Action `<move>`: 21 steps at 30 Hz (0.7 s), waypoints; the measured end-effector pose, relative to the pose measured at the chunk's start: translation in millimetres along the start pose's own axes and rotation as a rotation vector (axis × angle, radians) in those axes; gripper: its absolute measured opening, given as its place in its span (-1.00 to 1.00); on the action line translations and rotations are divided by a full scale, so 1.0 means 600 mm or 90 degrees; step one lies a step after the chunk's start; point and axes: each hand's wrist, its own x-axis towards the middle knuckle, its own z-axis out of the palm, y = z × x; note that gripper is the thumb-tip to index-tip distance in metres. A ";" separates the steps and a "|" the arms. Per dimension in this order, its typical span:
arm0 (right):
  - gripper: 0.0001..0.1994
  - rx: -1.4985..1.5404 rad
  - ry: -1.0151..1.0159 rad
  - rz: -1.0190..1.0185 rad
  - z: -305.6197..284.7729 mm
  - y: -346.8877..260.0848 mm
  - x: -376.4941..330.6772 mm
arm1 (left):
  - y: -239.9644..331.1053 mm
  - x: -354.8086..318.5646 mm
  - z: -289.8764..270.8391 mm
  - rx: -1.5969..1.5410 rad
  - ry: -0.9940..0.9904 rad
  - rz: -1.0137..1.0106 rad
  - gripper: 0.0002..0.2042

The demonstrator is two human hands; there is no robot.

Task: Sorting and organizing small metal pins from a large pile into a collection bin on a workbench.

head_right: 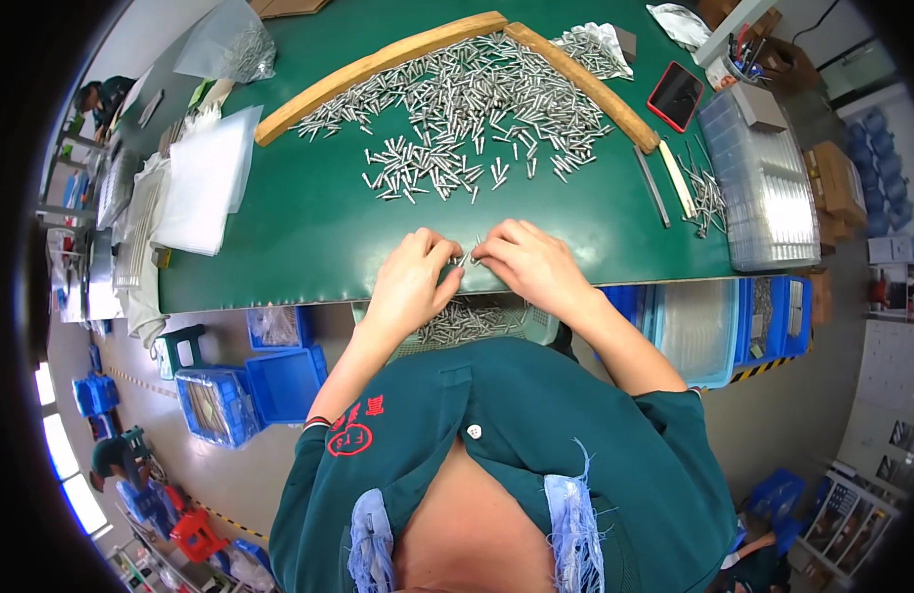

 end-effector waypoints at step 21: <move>-0.74 -0.018 0.072 0.071 0.005 -0.015 0.013 | 0.010 -0.005 0.011 -0.008 0.012 -0.045 -0.83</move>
